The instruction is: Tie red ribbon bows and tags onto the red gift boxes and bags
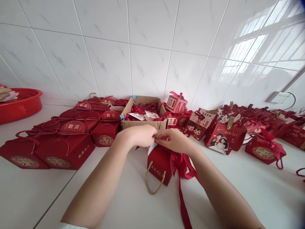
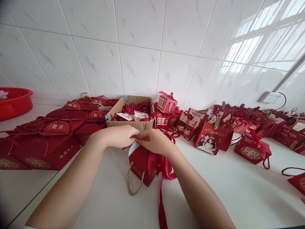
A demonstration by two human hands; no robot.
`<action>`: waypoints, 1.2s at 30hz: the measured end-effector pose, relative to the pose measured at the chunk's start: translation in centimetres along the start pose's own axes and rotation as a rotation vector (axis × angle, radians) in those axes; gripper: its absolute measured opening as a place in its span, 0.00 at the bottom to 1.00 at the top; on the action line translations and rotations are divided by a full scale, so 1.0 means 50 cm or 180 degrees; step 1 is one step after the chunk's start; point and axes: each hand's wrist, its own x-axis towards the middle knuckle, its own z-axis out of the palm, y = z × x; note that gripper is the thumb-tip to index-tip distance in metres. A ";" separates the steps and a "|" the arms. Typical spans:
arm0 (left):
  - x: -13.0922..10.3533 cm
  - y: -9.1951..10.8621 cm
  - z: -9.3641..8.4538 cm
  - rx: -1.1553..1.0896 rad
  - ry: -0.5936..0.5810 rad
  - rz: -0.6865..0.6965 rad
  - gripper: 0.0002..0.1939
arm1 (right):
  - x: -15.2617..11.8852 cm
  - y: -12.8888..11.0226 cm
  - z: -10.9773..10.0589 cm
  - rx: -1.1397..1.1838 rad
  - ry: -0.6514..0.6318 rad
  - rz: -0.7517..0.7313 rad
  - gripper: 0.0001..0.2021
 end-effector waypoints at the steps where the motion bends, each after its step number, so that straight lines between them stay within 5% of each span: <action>1: -0.006 -0.002 -0.004 -0.0012 0.0068 0.0035 0.07 | -0.005 -0.002 -0.010 -0.0038 0.0037 0.0036 0.10; 4: -0.038 -0.015 -0.024 -0.0081 0.0598 0.0199 0.10 | -0.029 -0.001 -0.052 -0.0567 0.0382 0.0356 0.09; 7: -0.069 -0.026 -0.045 -0.0319 0.1513 0.0380 0.12 | -0.064 0.007 -0.096 -0.1305 0.0584 0.0759 0.06; 13: -0.093 -0.027 -0.054 -0.1635 0.2732 0.0980 0.09 | -0.093 0.011 -0.113 -0.1137 -0.1036 0.0966 0.08; 20: -0.126 -0.016 -0.061 -0.3305 0.2876 0.1908 0.06 | -0.041 0.013 -0.060 -0.0968 -0.0898 0.0648 0.20; 26: -0.136 -0.009 -0.079 -0.4562 0.2407 0.1975 0.13 | -0.003 0.038 -0.027 -0.0470 -0.0908 0.0059 0.08; 33: -0.148 -0.023 -0.091 -0.4331 0.2476 0.1631 0.09 | -0.015 0.049 -0.072 -0.0430 -0.0821 -0.0051 0.08; 36: -0.154 -0.039 -0.088 -0.3716 0.2555 0.1077 0.08 | -0.031 0.069 -0.104 -0.0389 -0.0760 0.0124 0.11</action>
